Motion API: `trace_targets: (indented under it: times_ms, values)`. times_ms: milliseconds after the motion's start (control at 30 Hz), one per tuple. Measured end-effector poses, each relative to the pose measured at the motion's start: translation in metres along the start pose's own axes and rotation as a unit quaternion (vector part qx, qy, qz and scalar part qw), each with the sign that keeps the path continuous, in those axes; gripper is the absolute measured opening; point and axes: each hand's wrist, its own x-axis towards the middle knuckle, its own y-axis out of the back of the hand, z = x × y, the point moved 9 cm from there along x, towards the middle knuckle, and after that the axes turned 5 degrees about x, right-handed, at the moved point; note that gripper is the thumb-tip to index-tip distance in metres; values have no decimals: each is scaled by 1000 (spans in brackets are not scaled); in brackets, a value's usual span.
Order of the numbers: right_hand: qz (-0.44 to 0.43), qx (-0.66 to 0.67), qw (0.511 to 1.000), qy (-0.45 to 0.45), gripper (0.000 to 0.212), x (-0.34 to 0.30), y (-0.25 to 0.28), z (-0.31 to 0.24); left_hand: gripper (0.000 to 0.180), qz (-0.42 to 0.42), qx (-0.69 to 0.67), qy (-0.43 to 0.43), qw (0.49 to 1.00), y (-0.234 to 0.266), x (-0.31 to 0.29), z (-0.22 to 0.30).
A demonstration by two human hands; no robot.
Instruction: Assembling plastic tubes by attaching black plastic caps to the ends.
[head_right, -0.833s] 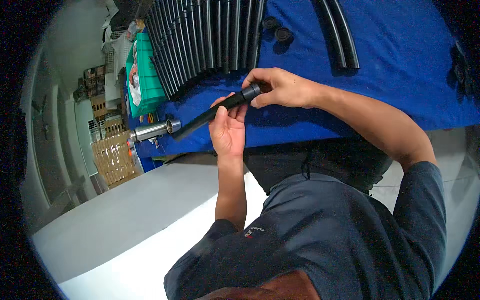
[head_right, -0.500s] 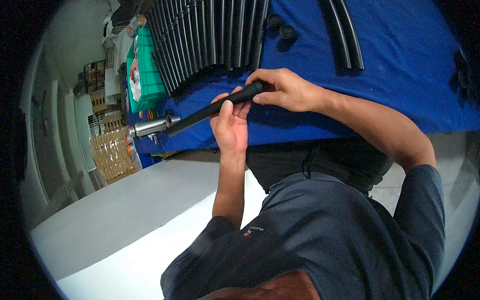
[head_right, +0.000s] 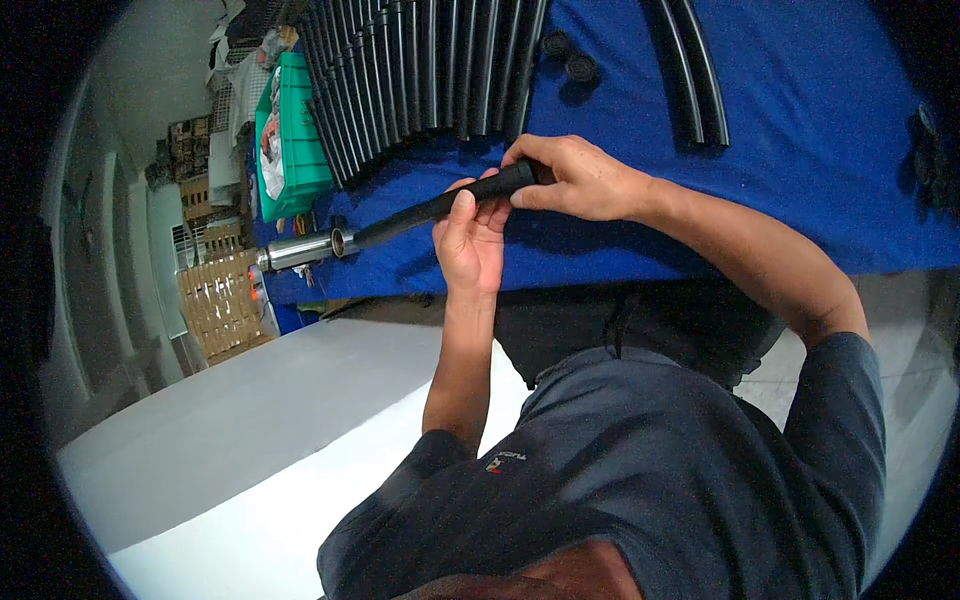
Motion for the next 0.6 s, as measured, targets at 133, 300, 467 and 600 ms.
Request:
trace_targets:
  times_ms: [133,300,467,600]
  values:
    - [32,-28,998,53,34,-1,7,-6,31,-57,24,15,998,-4,7,-7]
    - [23,-91,995,-16,33,1,10,-4,35,-98,-148,16,984,33,21,-8]
    - [8,-92,995,-28,31,4,8,-4,30,-100,-178,-12,979,42,22,-10]
    - [28,-44,997,-56,30,0,6,0,27,-71,-165,-32,983,40,17,-11]
